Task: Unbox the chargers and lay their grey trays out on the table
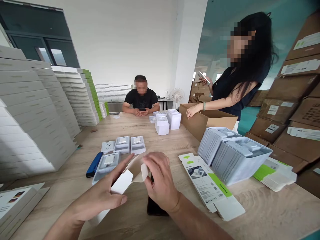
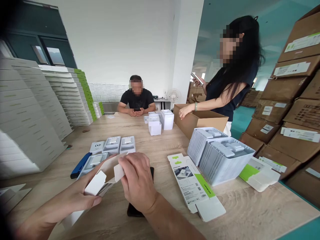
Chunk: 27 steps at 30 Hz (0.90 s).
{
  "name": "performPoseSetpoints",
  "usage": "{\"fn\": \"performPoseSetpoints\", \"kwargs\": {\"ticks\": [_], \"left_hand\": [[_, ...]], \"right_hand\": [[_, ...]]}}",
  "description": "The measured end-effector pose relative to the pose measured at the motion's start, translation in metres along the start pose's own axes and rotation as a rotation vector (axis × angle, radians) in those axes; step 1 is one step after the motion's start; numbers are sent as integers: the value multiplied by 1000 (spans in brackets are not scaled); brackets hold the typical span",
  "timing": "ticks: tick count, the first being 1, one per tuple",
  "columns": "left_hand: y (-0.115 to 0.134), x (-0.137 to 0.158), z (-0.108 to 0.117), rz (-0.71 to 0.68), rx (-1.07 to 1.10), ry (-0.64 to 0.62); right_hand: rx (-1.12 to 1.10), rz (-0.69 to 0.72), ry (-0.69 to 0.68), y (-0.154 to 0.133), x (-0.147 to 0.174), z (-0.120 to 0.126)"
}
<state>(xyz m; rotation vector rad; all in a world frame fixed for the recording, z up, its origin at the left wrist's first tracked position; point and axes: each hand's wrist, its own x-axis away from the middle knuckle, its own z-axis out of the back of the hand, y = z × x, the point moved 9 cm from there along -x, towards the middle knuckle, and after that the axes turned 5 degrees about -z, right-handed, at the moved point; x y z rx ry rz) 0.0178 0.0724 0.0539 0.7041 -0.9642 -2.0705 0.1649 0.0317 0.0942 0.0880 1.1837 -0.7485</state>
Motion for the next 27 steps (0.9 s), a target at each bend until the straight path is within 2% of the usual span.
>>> {"fn": "performPoseSetpoints", "kwargs": {"ticks": [3,5,9,11,14,16,18,20,21,23,27], "left_hand": [[-1,3,2,-5,5,3],[2,7,3,-23,8,8],[9,13,6,-5,62,83],[9,12,6,37,17,106],[7,7,4,68,-87,137],[6,5,3,59,-145,176],[9,3,-2,26,-219,211],[18,1,-11,-58,-322,223],[24,-1,-17,-111,-379,223],[35,-3,-28,-211,-482,221],[42,-8,-39,-301,-600,251]], "right_hand": [[-90,125,-24,-15,-2,-1],[-122,156,-74,-19,-3,-4],[-58,124,-204,-18,-2,-17],[-52,120,-254,-20,0,-21],[-121,67,-246,-18,-1,-17],[-180,-68,-155,-5,-5,-5],[-254,-334,-112,23,-6,0],[-391,-645,-189,52,2,-10],[-480,-753,-239,60,7,-17],[-639,-861,-287,66,12,-27],[-738,-917,-233,70,15,-32]]}}
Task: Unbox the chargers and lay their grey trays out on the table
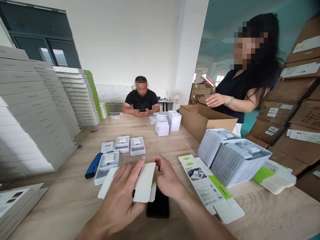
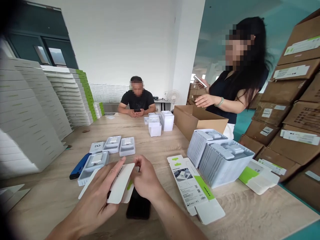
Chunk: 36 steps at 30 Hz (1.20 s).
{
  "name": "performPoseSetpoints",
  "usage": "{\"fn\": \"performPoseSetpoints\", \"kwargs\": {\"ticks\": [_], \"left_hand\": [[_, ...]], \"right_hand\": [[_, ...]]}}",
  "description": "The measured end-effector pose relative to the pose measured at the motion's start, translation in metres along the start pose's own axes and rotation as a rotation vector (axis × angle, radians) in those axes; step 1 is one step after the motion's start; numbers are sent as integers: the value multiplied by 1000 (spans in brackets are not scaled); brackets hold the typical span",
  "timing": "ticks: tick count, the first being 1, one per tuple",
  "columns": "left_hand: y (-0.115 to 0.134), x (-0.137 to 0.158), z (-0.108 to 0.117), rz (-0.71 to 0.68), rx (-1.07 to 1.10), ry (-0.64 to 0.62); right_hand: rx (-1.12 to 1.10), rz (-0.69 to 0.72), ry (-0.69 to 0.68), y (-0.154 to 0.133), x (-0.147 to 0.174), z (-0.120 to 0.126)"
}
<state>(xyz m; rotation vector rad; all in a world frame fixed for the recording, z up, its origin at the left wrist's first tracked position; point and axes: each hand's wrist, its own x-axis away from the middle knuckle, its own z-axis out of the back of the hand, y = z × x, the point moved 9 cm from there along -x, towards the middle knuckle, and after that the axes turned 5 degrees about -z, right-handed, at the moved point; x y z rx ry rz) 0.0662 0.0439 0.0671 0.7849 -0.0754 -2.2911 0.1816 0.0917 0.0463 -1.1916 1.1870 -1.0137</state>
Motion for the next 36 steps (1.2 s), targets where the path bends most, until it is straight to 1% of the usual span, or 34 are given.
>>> {"fn": "performPoseSetpoints", "kwargs": {"ticks": [2,4,6,8,10,12,14,16,17,18,19,20,22,23,24,26,29,33,36], "left_hand": [[1,0,-1,-30,-19,15],[0,1,1,-48,-8,29],[-5,3,6,-34,40,57],[-16,8,15,50,162,94],[-35,15,21,198,386,125],[-50,21,23,323,633,133],[-56,23,25,390,816,140],[-58,21,28,422,913,185],[-57,19,31,428,882,232],[-56,17,37,425,769,283],[-52,15,42,408,577,312],[-45,11,46,378,331,322],[-28,4,45,310,-138,300],[-23,2,41,285,-285,285],[-20,0,37,275,-362,283],[-22,1,31,297,-391,298],[-27,3,29,327,-335,289],[-21,1,26,265,-285,242],[-16,1,22,230,-254,215]], "right_hand": [[11,-9,10,3,0,0],[69,7,-11,0,1,-1],[148,67,-57,-10,4,-1],[188,177,-132,-27,10,-3],[182,292,-239,-45,20,-9],[178,394,-285,-57,29,-14],[190,477,-223,-62,32,-15],[158,506,-90,-59,29,-10],[112,482,-22,-53,25,-6],[53,439,42,-46,21,-1],[-9,390,103,-38,18,4],[-58,345,155,-31,15,8],[-84,288,213,-21,13,11],[-58,275,218,-19,13,10],[-21,270,216,-18,13,9],[37,291,197,-20,15,6],[48,361,220,-27,18,11],[62,366,307,-31,16,25],[129,412,351,-36,17,30]]}}
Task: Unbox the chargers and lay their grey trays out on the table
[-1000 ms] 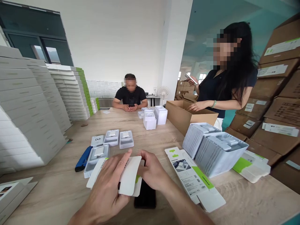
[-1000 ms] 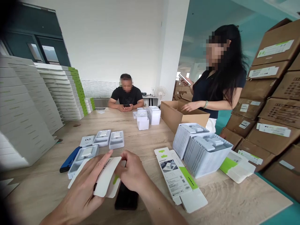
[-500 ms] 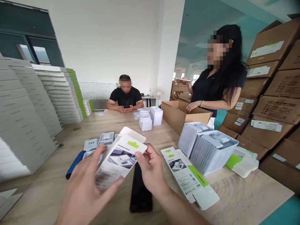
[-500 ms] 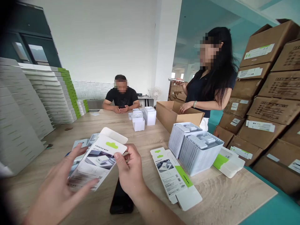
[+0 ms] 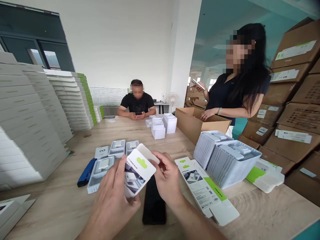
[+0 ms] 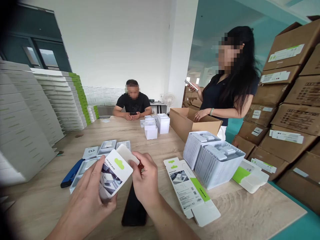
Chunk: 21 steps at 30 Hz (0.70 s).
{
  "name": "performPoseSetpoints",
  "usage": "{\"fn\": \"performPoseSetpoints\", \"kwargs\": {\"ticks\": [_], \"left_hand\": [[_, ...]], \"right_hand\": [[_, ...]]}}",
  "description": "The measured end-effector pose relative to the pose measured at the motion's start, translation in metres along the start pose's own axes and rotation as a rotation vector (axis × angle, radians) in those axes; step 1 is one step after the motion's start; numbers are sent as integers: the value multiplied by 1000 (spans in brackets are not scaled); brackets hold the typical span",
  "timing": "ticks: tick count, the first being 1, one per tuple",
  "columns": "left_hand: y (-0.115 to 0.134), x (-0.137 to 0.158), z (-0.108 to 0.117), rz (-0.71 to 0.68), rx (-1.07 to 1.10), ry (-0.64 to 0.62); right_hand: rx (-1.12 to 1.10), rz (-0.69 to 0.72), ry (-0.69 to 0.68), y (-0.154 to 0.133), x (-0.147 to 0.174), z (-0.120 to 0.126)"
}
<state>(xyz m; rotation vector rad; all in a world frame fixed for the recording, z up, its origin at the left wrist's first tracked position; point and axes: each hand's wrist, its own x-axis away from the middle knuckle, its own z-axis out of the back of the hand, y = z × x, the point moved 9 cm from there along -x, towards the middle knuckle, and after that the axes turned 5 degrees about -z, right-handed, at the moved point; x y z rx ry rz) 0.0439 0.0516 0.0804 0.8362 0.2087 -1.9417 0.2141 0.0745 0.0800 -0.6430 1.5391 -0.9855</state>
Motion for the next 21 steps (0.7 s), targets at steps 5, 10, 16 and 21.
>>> {"fn": "performPoseSetpoints", "kwargs": {"ticks": [5,10,16,21], "left_hand": [[-2,3,-6,31,112,-63],[-21,8,-12,215,516,-185],[-12,11,-25,250,1197,-462],[-4,11,-27,224,1398,-532]], "right_hand": [[-6,60,22,-7,0,2],[-133,-17,-225,-3,-8,-9],[-486,-186,-596,3,-3,-26],[-608,-242,-626,1,0,-30]]}}
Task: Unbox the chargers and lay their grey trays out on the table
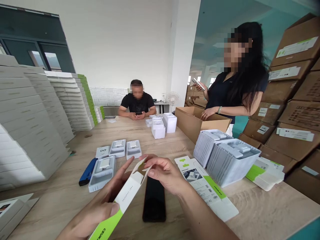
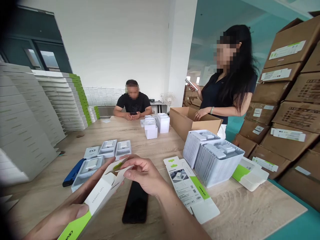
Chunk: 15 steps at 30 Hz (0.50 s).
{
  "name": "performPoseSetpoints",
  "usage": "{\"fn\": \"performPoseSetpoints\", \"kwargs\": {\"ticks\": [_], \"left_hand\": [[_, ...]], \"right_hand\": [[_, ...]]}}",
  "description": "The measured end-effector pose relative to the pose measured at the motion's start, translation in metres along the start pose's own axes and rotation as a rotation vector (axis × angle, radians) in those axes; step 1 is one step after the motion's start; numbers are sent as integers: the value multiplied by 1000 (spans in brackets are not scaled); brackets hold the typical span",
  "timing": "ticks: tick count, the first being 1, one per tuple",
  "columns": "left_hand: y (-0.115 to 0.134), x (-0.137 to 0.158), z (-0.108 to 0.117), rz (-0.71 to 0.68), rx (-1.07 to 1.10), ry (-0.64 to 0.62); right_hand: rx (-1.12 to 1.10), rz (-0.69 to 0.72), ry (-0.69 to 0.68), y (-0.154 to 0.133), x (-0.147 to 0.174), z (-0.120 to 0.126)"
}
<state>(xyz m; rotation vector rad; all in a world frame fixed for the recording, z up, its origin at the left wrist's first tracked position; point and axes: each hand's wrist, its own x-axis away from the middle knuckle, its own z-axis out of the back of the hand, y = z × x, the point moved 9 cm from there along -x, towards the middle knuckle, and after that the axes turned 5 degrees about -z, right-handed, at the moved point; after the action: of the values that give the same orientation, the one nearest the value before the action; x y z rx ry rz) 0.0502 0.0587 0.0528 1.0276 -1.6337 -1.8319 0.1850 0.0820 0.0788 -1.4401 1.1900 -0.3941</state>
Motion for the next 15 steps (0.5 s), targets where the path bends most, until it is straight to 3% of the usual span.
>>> {"fn": "performPoseSetpoints", "kwargs": {"ticks": [2,3,5,7,9,11,13,15], "left_hand": [[7,1,9,-42,-106,57],[15,2,19,-92,-247,151],[39,13,43,-216,-644,444],[59,27,50,-309,-935,669],[57,26,45,-324,-922,664],[40,15,34,-275,-711,528],[20,5,26,-184,-508,442],[6,1,26,-116,-365,436]], "right_hand": [[51,67,73,-9,2,6],[122,113,130,-17,4,9],[359,219,265,-35,12,15],[655,366,377,-56,23,9],[910,528,397,-68,31,-11],[1048,647,344,-67,36,-32],[1090,664,289,-57,34,-43],[1045,614,270,-47,31,-43]]}}
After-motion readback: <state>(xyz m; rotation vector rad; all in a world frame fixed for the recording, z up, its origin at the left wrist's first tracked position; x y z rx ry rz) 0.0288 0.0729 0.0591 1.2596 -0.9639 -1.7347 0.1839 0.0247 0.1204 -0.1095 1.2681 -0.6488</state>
